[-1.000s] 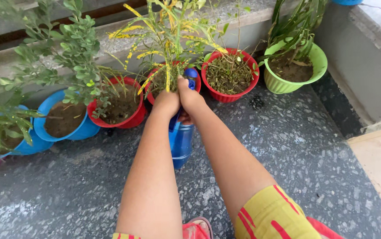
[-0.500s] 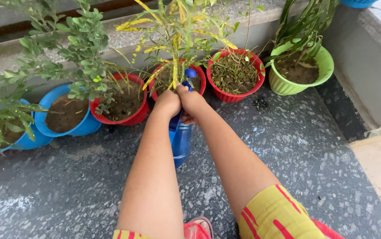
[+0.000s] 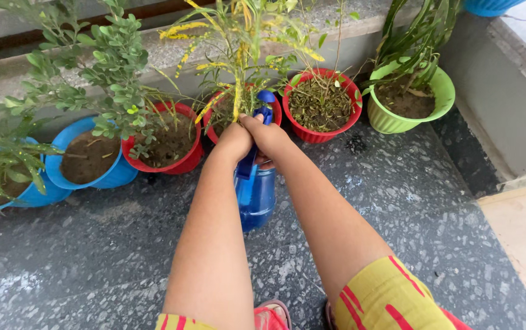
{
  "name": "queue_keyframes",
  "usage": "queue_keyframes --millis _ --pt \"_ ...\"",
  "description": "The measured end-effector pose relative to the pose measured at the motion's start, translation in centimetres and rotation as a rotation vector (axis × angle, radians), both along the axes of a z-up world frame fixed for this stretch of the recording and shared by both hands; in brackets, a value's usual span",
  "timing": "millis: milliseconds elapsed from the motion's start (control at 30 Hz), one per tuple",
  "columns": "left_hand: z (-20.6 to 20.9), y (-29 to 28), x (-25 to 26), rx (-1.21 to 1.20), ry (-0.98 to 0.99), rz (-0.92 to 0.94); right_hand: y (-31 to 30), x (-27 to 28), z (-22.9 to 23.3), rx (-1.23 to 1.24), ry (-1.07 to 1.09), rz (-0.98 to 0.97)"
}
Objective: The person uses a blue handheld pressure sprayer to water several potted plants arranged on a tiled balcony floor. The person moves the sprayer from one pot to the next, applying water to the soil and foliage of each plant in sequence.
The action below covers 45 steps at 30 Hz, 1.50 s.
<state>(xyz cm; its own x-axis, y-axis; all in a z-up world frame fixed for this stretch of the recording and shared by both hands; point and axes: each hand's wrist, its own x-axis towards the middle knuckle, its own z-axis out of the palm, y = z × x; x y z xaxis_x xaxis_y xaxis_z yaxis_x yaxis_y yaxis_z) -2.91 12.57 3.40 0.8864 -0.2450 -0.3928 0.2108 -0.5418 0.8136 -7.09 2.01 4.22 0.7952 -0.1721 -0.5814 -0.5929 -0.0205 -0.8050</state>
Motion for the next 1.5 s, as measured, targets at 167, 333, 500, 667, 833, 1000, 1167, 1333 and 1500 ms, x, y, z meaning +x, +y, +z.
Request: queue_keyframes --millis 167,333,500,667,833,1000,1167,1333,1500 --pt "-0.2 0.8 0.0 -0.034 -0.045 -0.14 0.0 0.4 -1.0 0.006 0.098 0.006" --pt "-0.1 2.1 -0.5 -0.026 -0.031 -0.153 0.4 0.0 -0.2 -0.015 0.197 0.259" --pt "0.7 3.4 -0.7 0.245 -0.171 -0.122 1.6 -0.1 1.1 -0.026 0.166 0.368" --pt "2.9 3.8 -1.5 0.234 0.033 0.067 3.0 -0.6 3.2 -0.09 0.113 0.357" --pt "3.7 4.5 -2.0 0.199 0.025 0.237 4.3 -0.9 3.7 -0.041 0.119 0.286" --pt "0.1 4.8 0.0 0.231 -0.133 0.189 4.8 -0.1 0.7 0.079 0.119 0.199" --pt "-1.6 4.8 0.7 0.235 -0.09 0.141 4.9 1.0 -1.5 0.125 0.09 0.074" --pt "-1.3 4.3 0.7 0.305 -0.153 0.077 4.6 1.3 -1.6 0.096 0.081 0.048" --pt "1.4 3.5 -1.5 0.328 -0.005 0.238 4.5 1.1 -1.0 0.174 0.118 0.058"
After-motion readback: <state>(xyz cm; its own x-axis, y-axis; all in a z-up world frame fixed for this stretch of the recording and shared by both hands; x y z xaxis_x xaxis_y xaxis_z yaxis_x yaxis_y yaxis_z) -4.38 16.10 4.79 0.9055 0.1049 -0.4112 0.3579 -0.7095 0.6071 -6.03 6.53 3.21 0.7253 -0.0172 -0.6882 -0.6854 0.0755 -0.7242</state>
